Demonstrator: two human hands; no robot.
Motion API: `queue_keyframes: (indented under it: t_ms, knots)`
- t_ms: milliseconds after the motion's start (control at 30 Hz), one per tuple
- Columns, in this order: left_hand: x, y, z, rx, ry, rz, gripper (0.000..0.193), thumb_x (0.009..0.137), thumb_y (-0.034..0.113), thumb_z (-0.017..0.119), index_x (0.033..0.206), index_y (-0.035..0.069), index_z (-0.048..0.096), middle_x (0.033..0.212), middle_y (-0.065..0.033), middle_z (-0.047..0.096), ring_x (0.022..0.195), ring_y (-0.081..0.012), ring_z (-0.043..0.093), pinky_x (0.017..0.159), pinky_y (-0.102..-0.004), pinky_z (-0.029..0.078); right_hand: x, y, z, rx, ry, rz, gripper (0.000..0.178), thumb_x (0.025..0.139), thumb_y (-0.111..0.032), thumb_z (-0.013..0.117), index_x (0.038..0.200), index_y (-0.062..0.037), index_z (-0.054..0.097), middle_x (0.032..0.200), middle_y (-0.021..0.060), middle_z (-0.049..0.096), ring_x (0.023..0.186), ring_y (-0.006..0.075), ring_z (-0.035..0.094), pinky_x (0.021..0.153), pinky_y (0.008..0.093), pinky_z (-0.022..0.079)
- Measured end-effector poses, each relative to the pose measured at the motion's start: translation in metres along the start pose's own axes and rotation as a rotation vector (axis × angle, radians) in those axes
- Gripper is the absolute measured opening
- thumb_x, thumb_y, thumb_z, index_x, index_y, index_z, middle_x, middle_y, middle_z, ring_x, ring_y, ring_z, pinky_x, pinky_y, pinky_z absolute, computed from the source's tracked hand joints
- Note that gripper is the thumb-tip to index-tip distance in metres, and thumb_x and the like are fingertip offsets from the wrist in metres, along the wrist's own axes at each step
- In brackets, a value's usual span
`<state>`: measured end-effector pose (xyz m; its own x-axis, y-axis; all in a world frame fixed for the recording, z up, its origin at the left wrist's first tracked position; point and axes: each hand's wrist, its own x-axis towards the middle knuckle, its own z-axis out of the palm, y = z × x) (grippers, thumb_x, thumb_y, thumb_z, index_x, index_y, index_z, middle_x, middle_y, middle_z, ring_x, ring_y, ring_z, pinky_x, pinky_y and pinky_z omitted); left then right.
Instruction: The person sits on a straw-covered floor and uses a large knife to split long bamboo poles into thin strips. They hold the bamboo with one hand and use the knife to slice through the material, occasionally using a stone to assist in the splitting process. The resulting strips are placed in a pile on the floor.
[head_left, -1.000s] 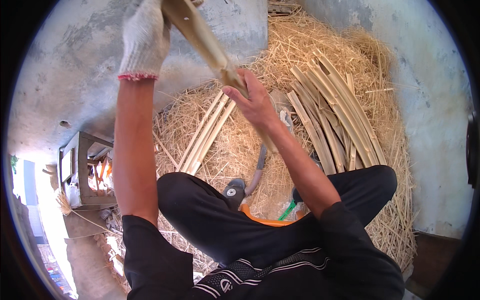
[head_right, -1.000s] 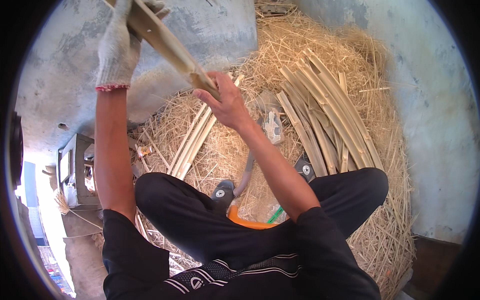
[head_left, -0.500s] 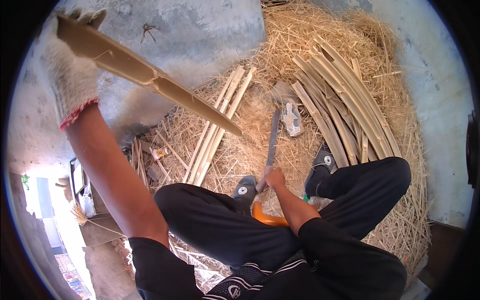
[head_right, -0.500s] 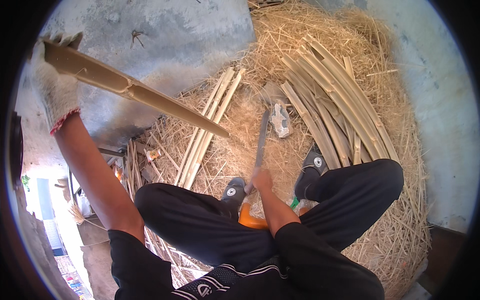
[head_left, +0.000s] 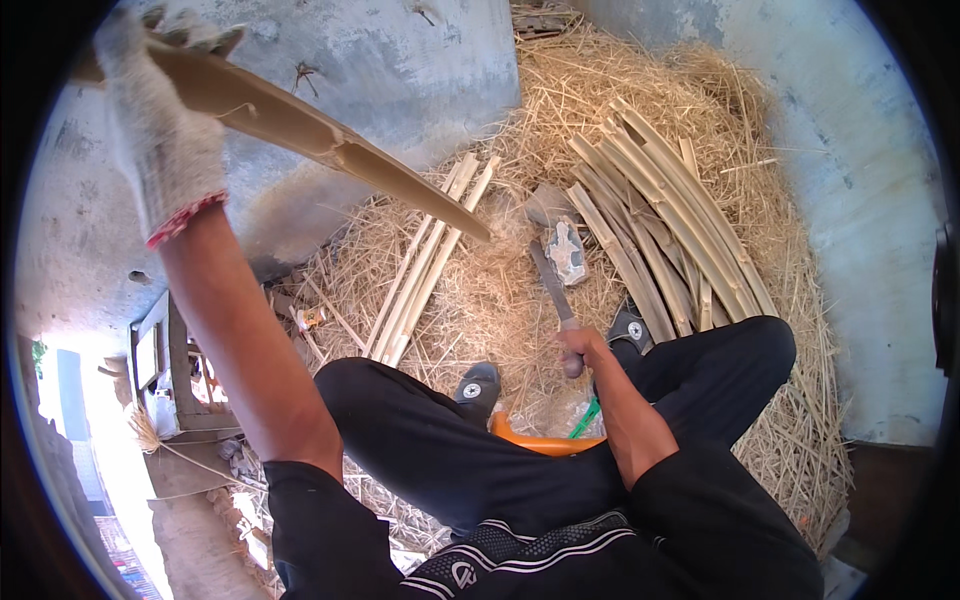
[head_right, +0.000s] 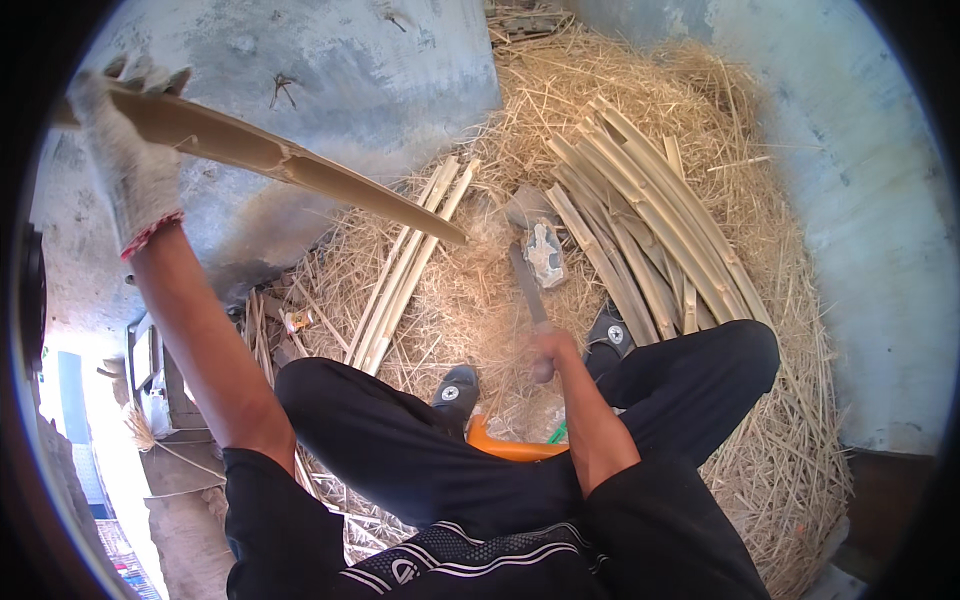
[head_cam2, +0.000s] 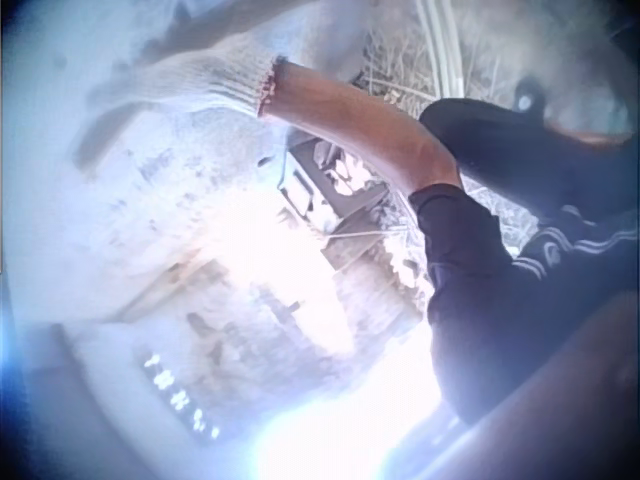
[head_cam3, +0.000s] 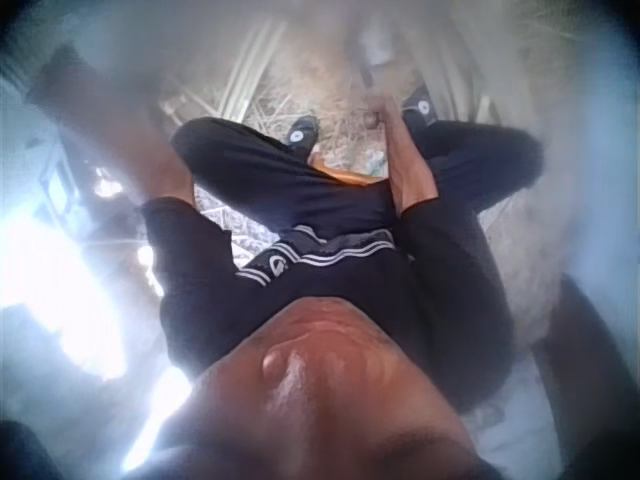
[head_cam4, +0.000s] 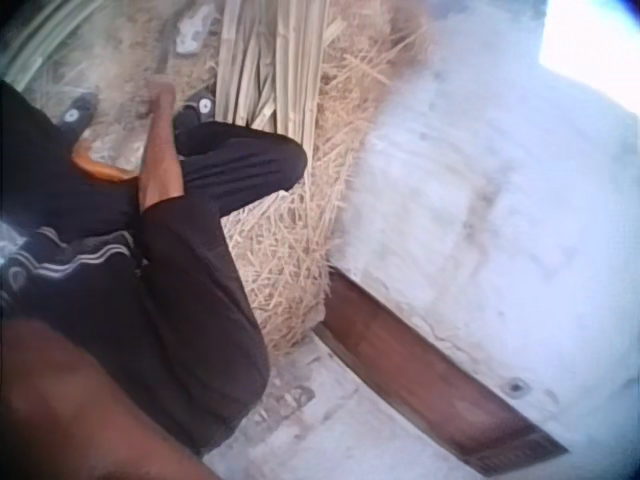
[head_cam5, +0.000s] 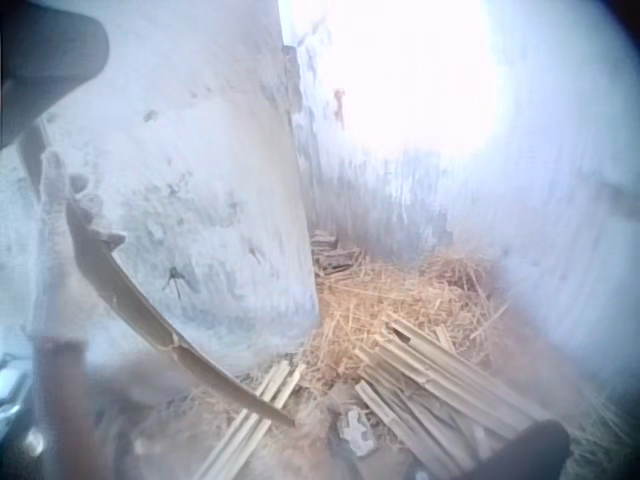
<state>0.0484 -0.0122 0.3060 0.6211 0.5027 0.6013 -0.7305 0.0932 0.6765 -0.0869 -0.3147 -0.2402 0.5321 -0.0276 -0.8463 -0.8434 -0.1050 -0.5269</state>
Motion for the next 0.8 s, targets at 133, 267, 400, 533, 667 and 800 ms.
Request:
queue_keyframes:
  t_ms: [133, 267, 400, 533, 667, 800]
  knots:
    - [-0.002, -0.01, 0.004, 0.054, -0.019, -0.052, 0.045, 0.086, 0.023, 0.08, 0.114, -0.002, 0.056, 0.094, -0.0134, 0.057, 0.083, -0.0252, 0.063, 0.073, -0.0468, 0.064, -0.08, -0.069, -0.04, 0.429, -0.122, -0.123, 0.033, 0.089, -0.02, 0.073, 0.11, 0.0013, 0.059, 0.079, 0.0115, 0.064, 0.054, 0.0167, 0.062, 0.043, 0.0327, 0.047]
    - [-0.031, -0.01, 0.004, 0.109, 0.026, -0.141, 0.025, 0.087, 0.019, 0.078, 0.098, 0.004, 0.062, 0.078, -0.0039, 0.056, 0.065, -0.0162, 0.057, 0.069, -0.0432, 0.061, -0.224, -0.1, -0.027, 0.018, 0.226, -0.524, 0.03, 0.091, -0.025, 0.073, 0.099, -0.0006, 0.057, 0.07, 0.006, 0.061, 0.051, 0.0111, 0.057, 0.044, 0.0288, 0.045]
    - [-0.041, 0.026, -0.006, 0.063, -0.043, -0.135, 0.019, 0.091, 0.022, 0.074, 0.093, 0.008, 0.06, 0.078, -0.0015, 0.055, 0.065, -0.0124, 0.052, 0.079, -0.0424, 0.058, -0.298, -0.113, -0.022, 0.024, 0.288, -0.722, 0.034, 0.09, -0.029, 0.075, 0.095, -0.0015, 0.056, 0.066, 0.0035, 0.058, 0.049, 0.0103, 0.055, 0.045, 0.0279, 0.044]
    - [-0.048, 0.051, -0.013, 0.095, -0.049, -0.062, 0.022, 0.092, 0.025, 0.073, 0.096, 0.007, 0.061, 0.08, -0.003, 0.055, 0.069, -0.0141, 0.055, 0.081, -0.0433, 0.06, -0.325, -0.112, -0.021, 0.011, 0.396, -0.934, 0.038, 0.086, -0.029, 0.08, 0.097, -0.0009, 0.057, 0.065, 0.0041, 0.059, 0.05, 0.0093, 0.055, 0.047, 0.0272, 0.044]
    - [-0.066, 0.065, 0.008, 0.091, -0.071, -0.055, 0.029, 0.088, 0.03, 0.077, 0.097, 0.007, 0.062, 0.077, -0.0024, 0.056, 0.069, -0.0134, 0.058, 0.073, -0.0428, 0.062, -0.332, -0.108, -0.026, 0.0, 0.541, -1.194, 0.04, 0.083, -0.028, 0.083, 0.099, -0.0009, 0.057, 0.068, 0.0051, 0.06, 0.057, 0.0067, 0.054, 0.051, 0.026, 0.042]
    - [-0.104, 0.049, 0.007, 0.108, -0.242, -0.166, 0.025, 0.09, 0.031, 0.075, 0.094, 0.01, 0.062, 0.074, -0.0007, 0.058, 0.064, -0.0113, 0.057, 0.069, -0.0392, 0.058, -0.361, -0.109, -0.027, 0.102, 0.41, -1.151, 0.041, 0.082, -0.028, 0.083, 0.098, -0.0004, 0.057, 0.071, 0.0075, 0.061, 0.061, 0.0098, 0.055, 0.055, 0.0285, 0.044]
